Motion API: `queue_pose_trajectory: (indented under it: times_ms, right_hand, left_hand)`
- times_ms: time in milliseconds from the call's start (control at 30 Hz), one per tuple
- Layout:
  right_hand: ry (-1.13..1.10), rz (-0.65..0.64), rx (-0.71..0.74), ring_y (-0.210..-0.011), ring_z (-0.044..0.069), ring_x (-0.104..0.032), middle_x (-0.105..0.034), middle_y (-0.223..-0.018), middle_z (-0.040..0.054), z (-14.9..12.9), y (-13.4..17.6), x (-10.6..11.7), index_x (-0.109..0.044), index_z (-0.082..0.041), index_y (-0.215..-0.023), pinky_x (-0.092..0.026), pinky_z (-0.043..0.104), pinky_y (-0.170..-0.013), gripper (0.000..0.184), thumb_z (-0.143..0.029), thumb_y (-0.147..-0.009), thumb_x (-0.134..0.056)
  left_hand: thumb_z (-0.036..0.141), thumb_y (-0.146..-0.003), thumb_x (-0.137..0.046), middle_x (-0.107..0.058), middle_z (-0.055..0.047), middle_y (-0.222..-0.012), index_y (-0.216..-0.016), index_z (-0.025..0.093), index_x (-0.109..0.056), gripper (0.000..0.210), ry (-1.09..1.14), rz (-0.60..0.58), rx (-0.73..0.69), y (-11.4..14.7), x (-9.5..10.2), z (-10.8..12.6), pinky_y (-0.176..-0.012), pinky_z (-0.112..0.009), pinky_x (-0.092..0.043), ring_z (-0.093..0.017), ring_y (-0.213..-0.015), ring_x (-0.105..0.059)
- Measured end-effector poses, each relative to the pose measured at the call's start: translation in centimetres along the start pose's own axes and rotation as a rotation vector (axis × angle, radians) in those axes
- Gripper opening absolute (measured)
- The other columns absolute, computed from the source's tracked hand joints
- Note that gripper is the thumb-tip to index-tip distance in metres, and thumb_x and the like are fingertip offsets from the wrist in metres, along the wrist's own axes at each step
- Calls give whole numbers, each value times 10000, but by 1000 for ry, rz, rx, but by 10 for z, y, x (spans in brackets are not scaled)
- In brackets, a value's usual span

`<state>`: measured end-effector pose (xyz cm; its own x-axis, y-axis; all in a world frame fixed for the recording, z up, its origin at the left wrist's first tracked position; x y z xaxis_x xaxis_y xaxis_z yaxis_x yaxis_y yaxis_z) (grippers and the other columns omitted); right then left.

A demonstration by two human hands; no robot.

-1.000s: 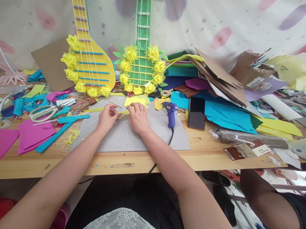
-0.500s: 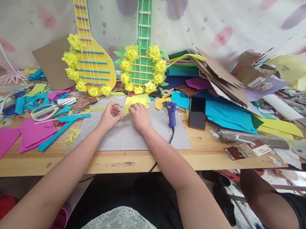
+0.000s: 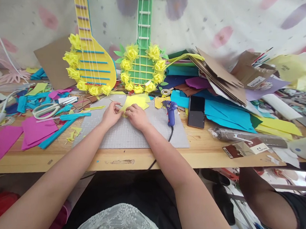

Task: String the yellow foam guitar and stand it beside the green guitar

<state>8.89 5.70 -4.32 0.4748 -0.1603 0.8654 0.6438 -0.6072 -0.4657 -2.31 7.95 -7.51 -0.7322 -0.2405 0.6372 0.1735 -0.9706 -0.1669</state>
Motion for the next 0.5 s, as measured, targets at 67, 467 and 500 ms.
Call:
queue_pose_trajectory:
  times_ms: [67,467,500]
  right_hand:
    - [-56,-17,12,-941,202,-434,-650,-961,54,-1,1,-4,-687,-202,-869,-377,318,-818,220,-147,-844,-476]
    - [-281,-34,-291,-882,161,-478,-592,-851,37,36,7,-14,-691,-192,-812,-371,293,-821,88,-226,-764,-625]
    - [-298,-48,-317,-866,159,-485,-594,-833,33,39,7,-17,-689,-191,-807,-373,291,-808,89,-226,-768,-617]
  left_hand:
    - [222,-704,-574,-597,18,-780,-1049,228,-467,361,-39,-3,4,4,1,1,-651,-262,-409,-127,-654,-543]
    - [183,-739,-540,-473,-79,-958,-774,213,-624,96,-288,14,-304,18,3,24,-920,-378,-358,-240,-1005,-435]
    - [185,-735,-542,-477,-79,-948,-764,211,-630,97,-290,11,-297,18,3,23,-919,-377,-358,-242,-999,-435]
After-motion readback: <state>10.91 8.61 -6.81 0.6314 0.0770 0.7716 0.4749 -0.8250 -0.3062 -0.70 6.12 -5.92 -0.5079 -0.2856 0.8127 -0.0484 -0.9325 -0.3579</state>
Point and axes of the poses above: each hand's wrist, its own y-axis away from the middle knuckle, its own x-axis out of the back of the hand, z = x × y, the point moved 10 cm from there along -y, towards the middle knuckle
